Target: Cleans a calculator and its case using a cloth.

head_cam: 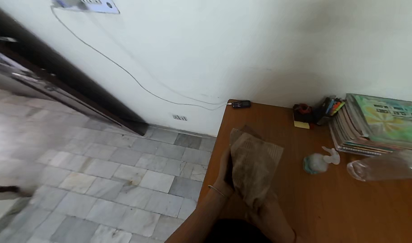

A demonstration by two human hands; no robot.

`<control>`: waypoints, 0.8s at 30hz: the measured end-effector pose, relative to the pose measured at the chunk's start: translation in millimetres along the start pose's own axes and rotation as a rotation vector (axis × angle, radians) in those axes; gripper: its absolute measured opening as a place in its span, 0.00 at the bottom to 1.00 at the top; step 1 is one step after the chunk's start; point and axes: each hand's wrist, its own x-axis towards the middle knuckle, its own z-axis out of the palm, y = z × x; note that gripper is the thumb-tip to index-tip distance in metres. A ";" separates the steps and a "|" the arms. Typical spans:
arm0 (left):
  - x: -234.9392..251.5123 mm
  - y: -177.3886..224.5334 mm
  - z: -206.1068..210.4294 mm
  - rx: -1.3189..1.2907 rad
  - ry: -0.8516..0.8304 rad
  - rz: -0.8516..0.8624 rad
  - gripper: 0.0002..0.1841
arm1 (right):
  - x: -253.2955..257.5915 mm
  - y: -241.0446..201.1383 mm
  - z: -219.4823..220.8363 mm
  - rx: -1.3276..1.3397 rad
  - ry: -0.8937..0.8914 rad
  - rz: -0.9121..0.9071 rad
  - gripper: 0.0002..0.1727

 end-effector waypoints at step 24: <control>-18.4 -23.0 -35.1 -0.149 -0.399 -0.268 0.11 | 132.2 12.5 -20.1 -0.129 -0.235 0.822 0.39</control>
